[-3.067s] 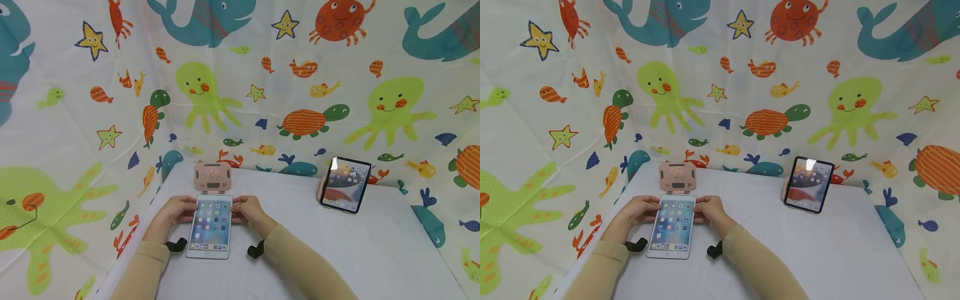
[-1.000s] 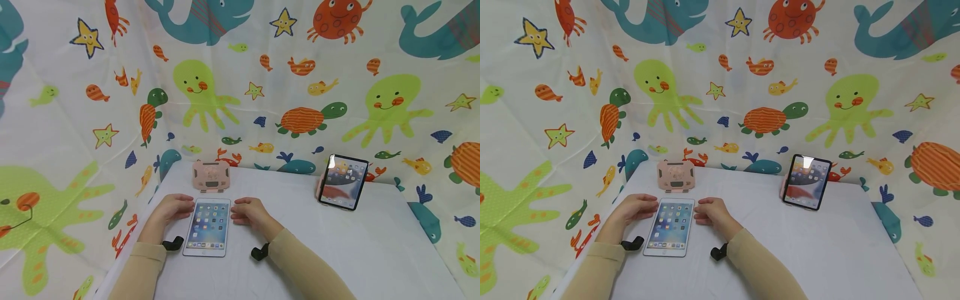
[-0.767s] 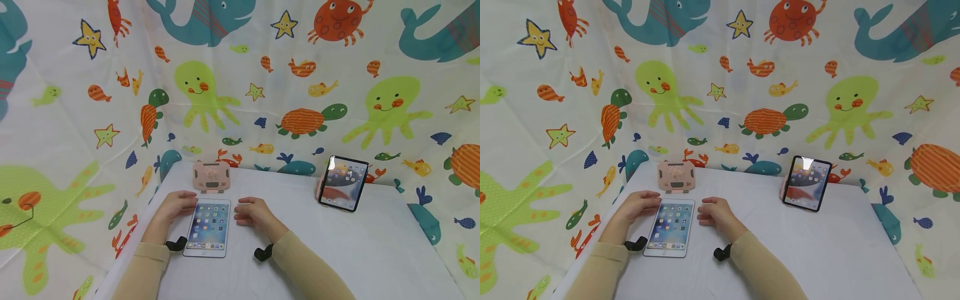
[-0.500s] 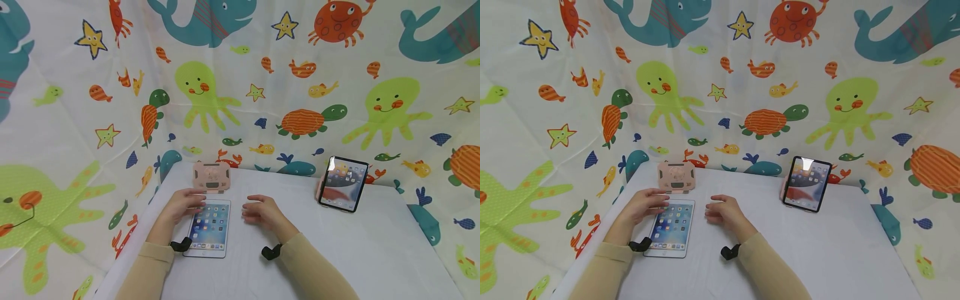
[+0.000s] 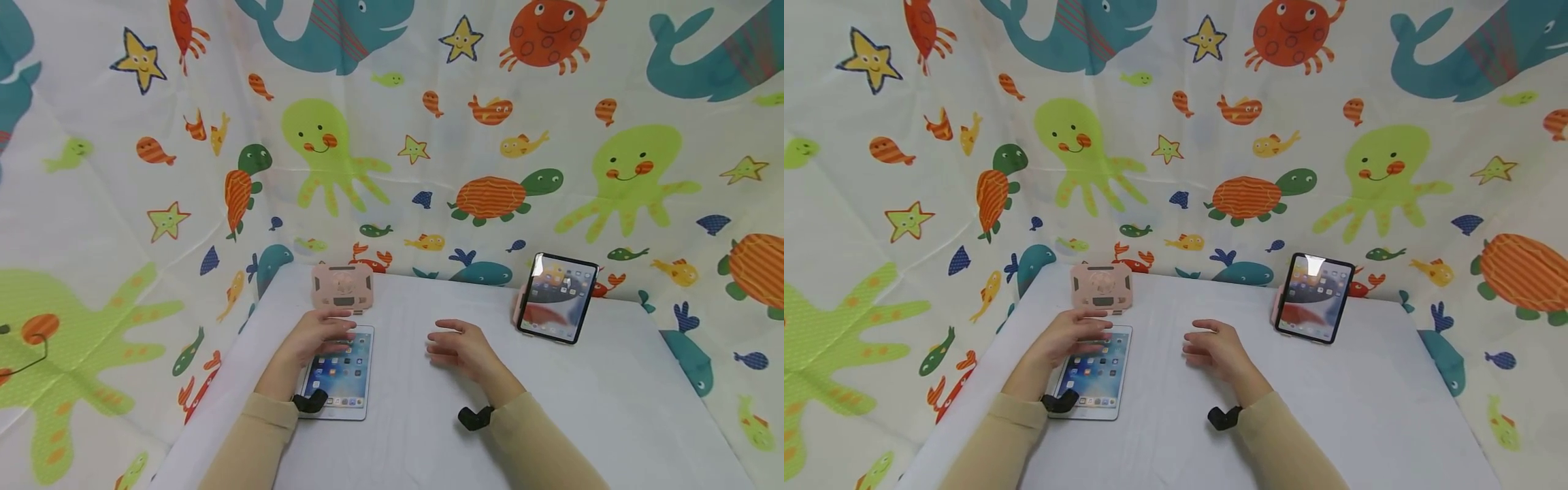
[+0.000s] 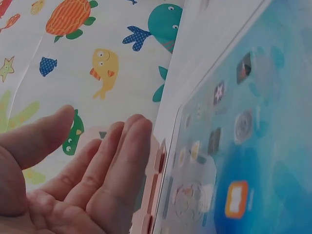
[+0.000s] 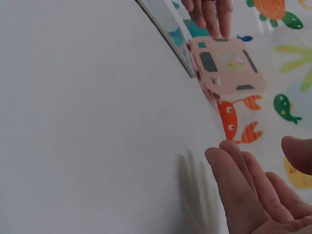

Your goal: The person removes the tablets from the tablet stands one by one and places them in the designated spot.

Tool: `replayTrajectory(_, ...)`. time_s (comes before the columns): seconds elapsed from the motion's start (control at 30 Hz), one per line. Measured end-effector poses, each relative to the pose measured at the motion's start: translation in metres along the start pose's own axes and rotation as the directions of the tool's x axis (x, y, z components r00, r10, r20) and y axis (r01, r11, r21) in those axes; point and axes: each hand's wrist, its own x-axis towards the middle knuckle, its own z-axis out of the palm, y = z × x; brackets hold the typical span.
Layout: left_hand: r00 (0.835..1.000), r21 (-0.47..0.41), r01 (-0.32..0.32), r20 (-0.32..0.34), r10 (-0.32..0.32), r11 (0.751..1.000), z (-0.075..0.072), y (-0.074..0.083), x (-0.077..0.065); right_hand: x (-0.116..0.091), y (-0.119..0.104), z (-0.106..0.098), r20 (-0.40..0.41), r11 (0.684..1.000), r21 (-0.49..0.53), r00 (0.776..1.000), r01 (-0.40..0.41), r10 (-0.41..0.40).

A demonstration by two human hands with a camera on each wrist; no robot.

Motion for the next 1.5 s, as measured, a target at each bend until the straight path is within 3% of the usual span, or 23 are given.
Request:
replayTrajectory(0.57, 0.995, -0.011, 0.002, 0.104, -0.001, 1.0, 0.054, 0.013, 0.019, -0.039, 0.014, -0.075, -0.076, 0.997, 0.081, 0.997, 0.015, -0.009)
replayTrajectory(0.93, 0.989, -0.017, -0.015, 0.145, 0.018, 1.0, 0.095, 0.026, 0.028, -0.065, 0.016, -0.114, -0.123, 0.997, 0.065, 0.992, 0.041, -0.033)
replayTrajectory(1.17, 0.982, -0.046, 0.015, 0.19, -0.006, 0.999, 0.12, 0.028, 0.036, -0.08, 0.018, -0.142, -0.161, 0.996, 0.075, 0.987, 0.039, -0.026)
replayTrajectory(1.5, 0.985, -0.079, 0.021, 0.175, -0.007, 0.997, 0.149, 0.025, 0.055, -0.097, 0.013, -0.173, -0.222, 0.998, 0.066, 0.975, -0.011, 0.025)
